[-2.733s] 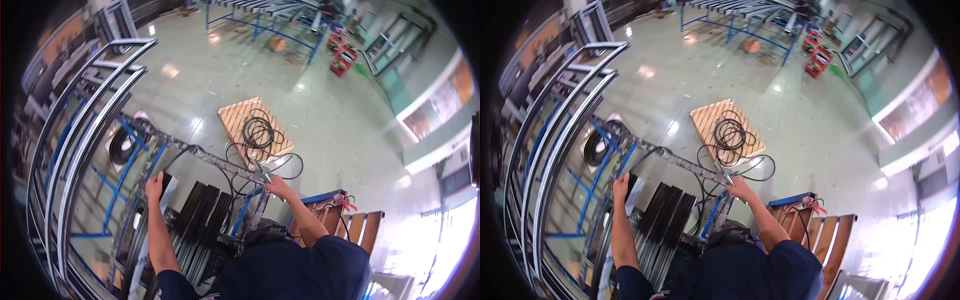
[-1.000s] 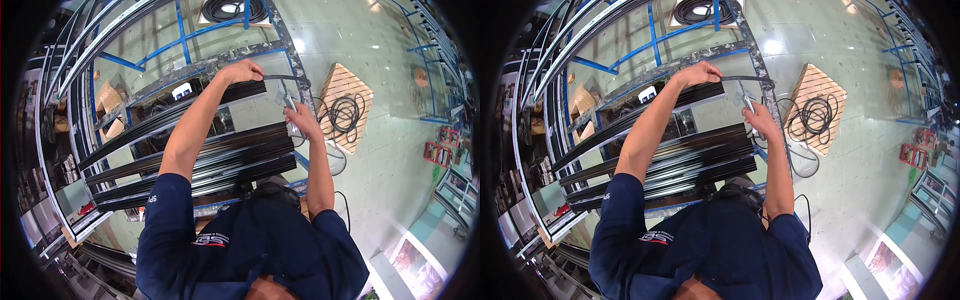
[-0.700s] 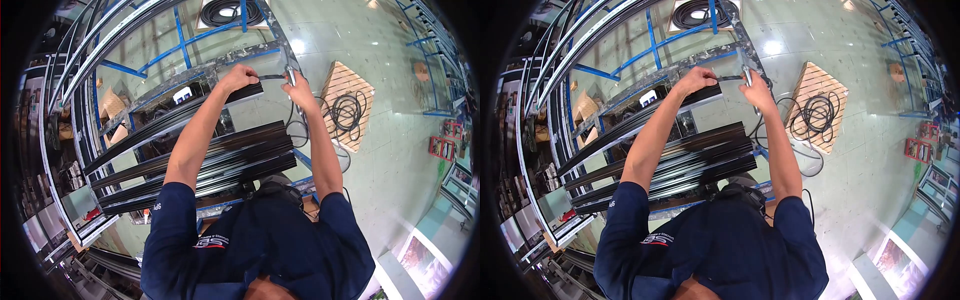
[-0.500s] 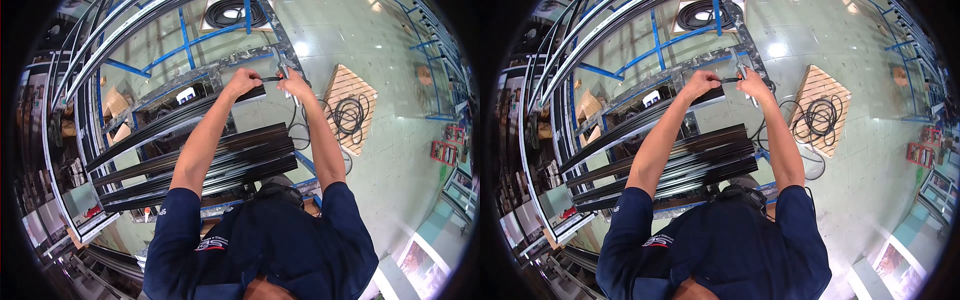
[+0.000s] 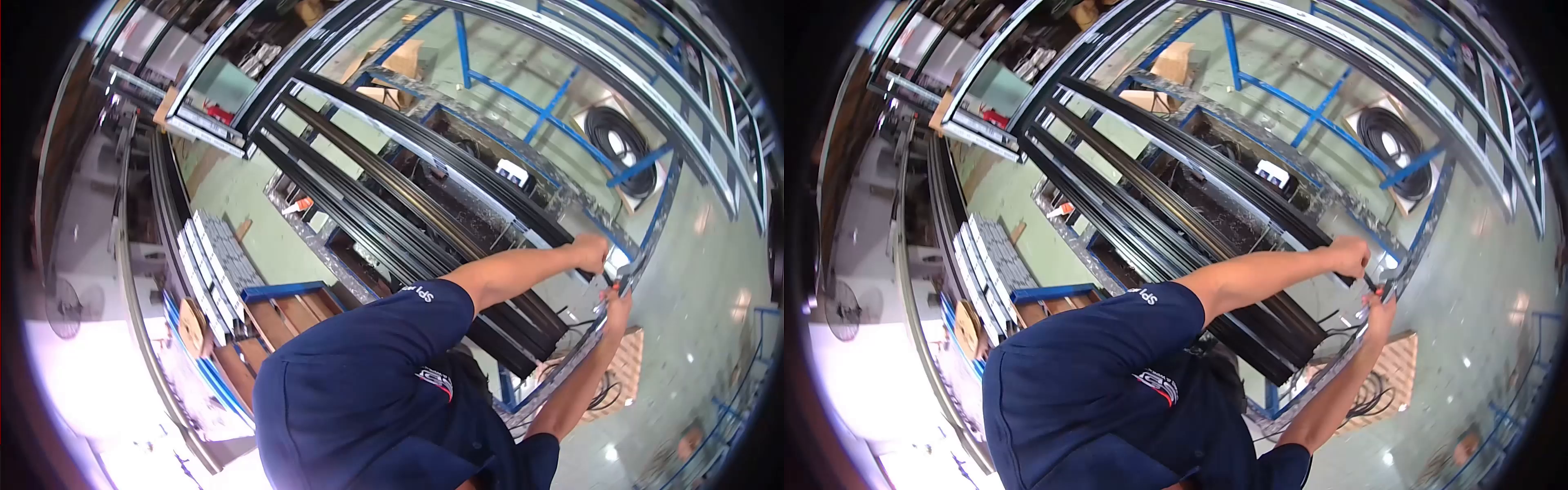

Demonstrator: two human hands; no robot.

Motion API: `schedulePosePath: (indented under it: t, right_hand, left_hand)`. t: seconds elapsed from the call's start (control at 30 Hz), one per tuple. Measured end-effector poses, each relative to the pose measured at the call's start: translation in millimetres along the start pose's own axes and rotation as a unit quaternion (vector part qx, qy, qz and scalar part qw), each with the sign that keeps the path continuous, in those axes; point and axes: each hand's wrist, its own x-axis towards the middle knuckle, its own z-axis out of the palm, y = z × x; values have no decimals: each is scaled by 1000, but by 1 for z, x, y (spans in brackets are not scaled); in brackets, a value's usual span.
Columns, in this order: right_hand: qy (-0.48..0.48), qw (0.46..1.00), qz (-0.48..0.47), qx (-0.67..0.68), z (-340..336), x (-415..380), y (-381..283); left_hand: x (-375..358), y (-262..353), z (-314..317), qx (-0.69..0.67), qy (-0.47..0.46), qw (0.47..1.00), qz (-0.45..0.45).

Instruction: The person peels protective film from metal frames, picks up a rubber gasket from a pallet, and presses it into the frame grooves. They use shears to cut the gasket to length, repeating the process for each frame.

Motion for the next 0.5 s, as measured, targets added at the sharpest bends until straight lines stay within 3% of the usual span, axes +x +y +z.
schedulePosePath:
  t: [0.3, 0.43, 0.5]
  right_hand:
    - [12, 999, 22, -35, 6, -7, -18]
    - [-29, 999, 36, -23, -10, 8, 1]
    - [-21, 999, -1, -27, -15, 16, 18]
  left_hand:
    - [-4, 3, -3, -19, -5, 1000, 1]
    - [-5, 4, -2, -25, 14, 1000, 10]
    - [1, -3, 8, -10, 21, 1000, -14]
